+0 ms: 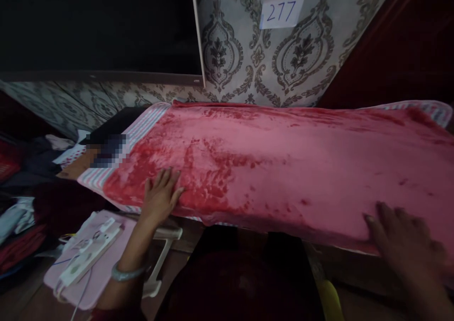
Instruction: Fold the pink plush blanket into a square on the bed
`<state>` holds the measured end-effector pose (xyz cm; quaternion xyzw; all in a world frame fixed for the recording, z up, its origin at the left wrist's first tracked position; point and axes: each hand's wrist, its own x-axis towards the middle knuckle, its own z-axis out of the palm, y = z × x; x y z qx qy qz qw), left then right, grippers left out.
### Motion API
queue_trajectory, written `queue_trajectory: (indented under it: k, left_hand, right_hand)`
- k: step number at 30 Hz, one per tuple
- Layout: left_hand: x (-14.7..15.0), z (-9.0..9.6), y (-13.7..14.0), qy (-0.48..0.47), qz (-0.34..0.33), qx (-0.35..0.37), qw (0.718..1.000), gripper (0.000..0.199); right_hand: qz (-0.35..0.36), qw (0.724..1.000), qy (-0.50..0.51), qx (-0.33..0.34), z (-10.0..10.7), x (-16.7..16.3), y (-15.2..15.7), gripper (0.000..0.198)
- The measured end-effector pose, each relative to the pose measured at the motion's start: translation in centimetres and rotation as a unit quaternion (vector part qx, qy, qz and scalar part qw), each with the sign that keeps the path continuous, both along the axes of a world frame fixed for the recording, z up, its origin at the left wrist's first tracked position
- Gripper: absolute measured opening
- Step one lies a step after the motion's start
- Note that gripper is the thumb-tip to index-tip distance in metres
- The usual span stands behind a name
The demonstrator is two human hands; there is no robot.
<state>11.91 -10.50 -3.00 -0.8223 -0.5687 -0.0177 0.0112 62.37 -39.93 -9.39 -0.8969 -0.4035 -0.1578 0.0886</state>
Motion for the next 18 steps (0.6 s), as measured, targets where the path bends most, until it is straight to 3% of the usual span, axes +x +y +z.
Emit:
queue_trajectory:
  k: [2,4,6,10,13,18]
  left_hand:
    - [-0.6,0.2,0.1,-0.003,0.066,0.025,0.998,0.06]
    - [0.2,0.3,-0.2,-0.015,0.066,0.03,0.997,0.061]
    - [2.2,0.4,-0.7,-0.034,0.006,0.014,0.999,0.061]
    - [7.6,0.9,-0.3,-0.069,-0.209,-0.029,0.975,0.067]
    - [11.4,1.6,2.3,-0.062,-0.274,-0.057,0.958,0.07]
    - [14.0,1.6,7.6,-0.053,-0.194,-0.04,0.979,0.065]
  right_hand:
    - [0.019,0.999,0.015,0.044,0.8,-2.0,2.4,0.076]
    - [0.103,0.993,0.039,0.041,1.9,-5.1,6.1,0.074]
    - [0.192,0.98,0.049,0.025,2.9,-8.6,10.4,0.069]
    - [0.341,0.939,0.033,-0.016,4.9,-13.2,19.1,0.062]
    - [0.345,0.936,0.04,-0.052,6.3,-14.1,24.7,0.059]
    - [0.298,0.95,0.049,-0.083,5.3,-13.9,29.1,0.054]
